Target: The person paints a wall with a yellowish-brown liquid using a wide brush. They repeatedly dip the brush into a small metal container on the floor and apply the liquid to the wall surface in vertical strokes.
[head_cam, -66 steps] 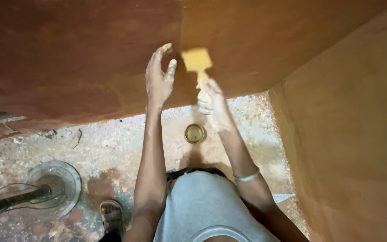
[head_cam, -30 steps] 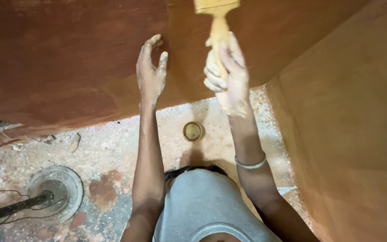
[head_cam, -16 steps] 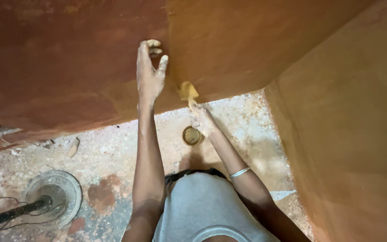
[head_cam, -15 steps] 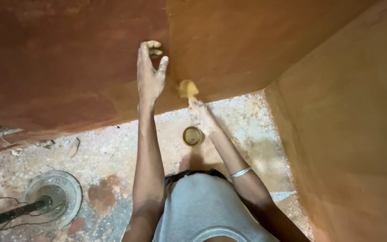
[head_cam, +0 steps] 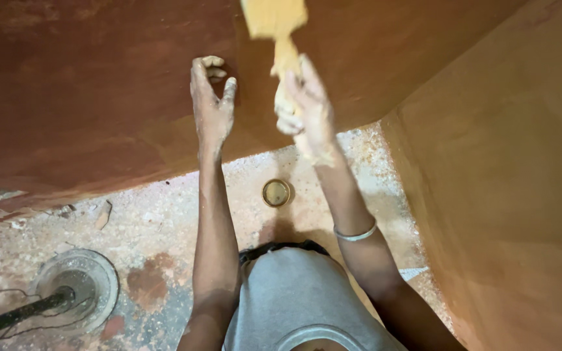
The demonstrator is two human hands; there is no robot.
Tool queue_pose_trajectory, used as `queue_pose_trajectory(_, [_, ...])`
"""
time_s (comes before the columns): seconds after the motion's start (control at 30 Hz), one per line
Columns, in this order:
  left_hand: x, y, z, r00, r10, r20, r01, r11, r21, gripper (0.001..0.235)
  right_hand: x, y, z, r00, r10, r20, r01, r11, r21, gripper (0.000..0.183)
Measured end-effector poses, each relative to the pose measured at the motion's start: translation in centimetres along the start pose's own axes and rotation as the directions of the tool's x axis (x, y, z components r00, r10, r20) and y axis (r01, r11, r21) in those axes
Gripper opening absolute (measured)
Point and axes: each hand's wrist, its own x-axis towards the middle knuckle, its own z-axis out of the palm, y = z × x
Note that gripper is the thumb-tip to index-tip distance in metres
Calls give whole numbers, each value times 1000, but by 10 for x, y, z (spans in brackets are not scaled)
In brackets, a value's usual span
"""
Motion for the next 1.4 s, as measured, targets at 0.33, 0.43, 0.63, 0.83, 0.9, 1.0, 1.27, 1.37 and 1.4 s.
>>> queue_pose_trajectory(0.33, [2,8,-4,999,-30,16,29,998,64,37,-46,174,-122,807,497,-318,-490,865,107,12])
queue_pose_trajectory(0.43, [6,15,-6,999,-45,5,44,994,104,37,-25,145,-104,816,472,-333,-477,876,75,10])
queue_pose_trajectory(0.63, [3,24,-7,999,13,-35,-4,971,240,32,-40,-7,-5,999,33,-37,-35,997,-74,21])
queue_pose_trajectory(0.83, [43,40,-16,861,494,-125,-280,663,694,20,-19,-72,46,989,-131,76,132,991,-13,29])
queue_pose_trajectory(0.9, [64,42,-21,785,610,-109,-358,591,723,32,0,-48,32,996,-84,4,84,996,-26,29])
queue_pose_trajectory(1.0, [94,48,-26,678,732,-71,-433,476,766,40,-13,18,-10,999,22,-41,-20,999,29,24])
queue_pose_trajectory(1.27, [135,57,-11,580,810,-88,-336,336,880,41,-37,145,-98,850,448,-278,-431,894,125,9])
queue_pose_trajectory(1.37, [137,57,-12,564,821,-82,-323,311,894,44,-15,110,-74,882,388,-266,-373,922,108,11])
queue_pose_trajectory(1.4, [140,58,-12,552,830,-85,-327,309,893,44,-15,86,-59,907,349,-235,-336,937,93,9])
